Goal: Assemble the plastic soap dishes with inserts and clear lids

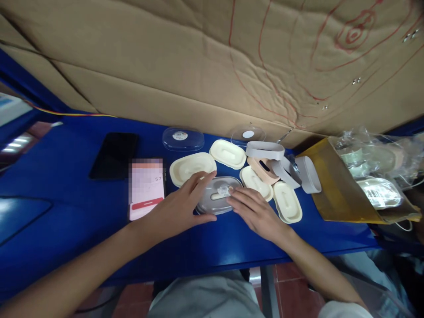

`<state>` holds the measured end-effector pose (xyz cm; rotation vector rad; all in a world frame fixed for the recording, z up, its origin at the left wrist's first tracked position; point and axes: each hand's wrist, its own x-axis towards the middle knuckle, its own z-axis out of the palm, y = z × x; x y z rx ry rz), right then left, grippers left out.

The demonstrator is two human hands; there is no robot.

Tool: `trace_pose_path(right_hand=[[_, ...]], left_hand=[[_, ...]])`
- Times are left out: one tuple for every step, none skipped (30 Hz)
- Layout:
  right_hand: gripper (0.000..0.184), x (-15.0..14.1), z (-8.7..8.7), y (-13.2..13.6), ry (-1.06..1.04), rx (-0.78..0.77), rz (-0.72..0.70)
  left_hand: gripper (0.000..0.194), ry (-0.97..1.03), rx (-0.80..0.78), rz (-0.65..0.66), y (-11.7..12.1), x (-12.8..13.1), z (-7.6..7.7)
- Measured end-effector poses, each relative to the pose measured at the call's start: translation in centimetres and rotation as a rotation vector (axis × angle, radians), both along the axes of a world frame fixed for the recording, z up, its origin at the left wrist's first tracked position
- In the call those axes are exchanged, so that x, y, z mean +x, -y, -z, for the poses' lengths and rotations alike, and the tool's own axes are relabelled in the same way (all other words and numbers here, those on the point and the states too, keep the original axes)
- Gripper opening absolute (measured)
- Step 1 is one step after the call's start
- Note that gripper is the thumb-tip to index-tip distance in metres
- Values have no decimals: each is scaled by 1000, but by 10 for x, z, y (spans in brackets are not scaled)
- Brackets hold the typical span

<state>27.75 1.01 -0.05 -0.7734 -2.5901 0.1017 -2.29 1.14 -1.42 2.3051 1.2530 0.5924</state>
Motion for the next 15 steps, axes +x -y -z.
trace_pose_path(right_hand=[[48, -1, 3, 0, 10, -2, -15], [48, -1, 5, 0, 17, -7, -30], [49, -1, 6, -1, 28, -16, -47], [52, 0, 7, -1, 41, -25, -66], [55, 1, 7, 0, 58, -34, -82], [58, 2, 6, 0, 77, -42, -97], [60, 3, 5, 1, 95, -50, -106], [60, 4, 4, 2, 108, -58, -105], [56, 5, 4, 2, 109, -70, -89], [50, 5, 3, 2, 97, -86, -64], [43, 5, 3, 2, 74, -107, -37], [37, 5, 3, 2, 45, -128, -15], [34, 5, 4, 1, 17, -146, -3], [31, 4, 5, 1, -4, -156, -4], [30, 3, 6, 1, -17, -155, -11]], left_hand=[[113, -8, -3, 36, -1, -2, 0], [111, -16, -1, 71, -1, -4, 1], [111, -19, 3, 100, -2, -6, 1], [109, -18, 4, 119, -3, -7, 1], [106, -14, -1, 132, -4, -9, 1], [102, -3, -7, 136, -4, -9, 1], [97, 11, -13, 135, -5, -10, 1], [92, 28, -16, 137, -5, -10, 1], [88, 45, -17, 141, -6, -9, 1], [85, 62, -15, 147, -6, -8, 1], [83, 79, -11, 153, -7, -7, 1], [83, 92, -10, 159, -7, -7, 1], [83, 99, -13, 165, -7, -6, 1], [83, 102, -21, 170, -7, -5, 1], [83, 102, -36, 173, -7, -4, 0]])
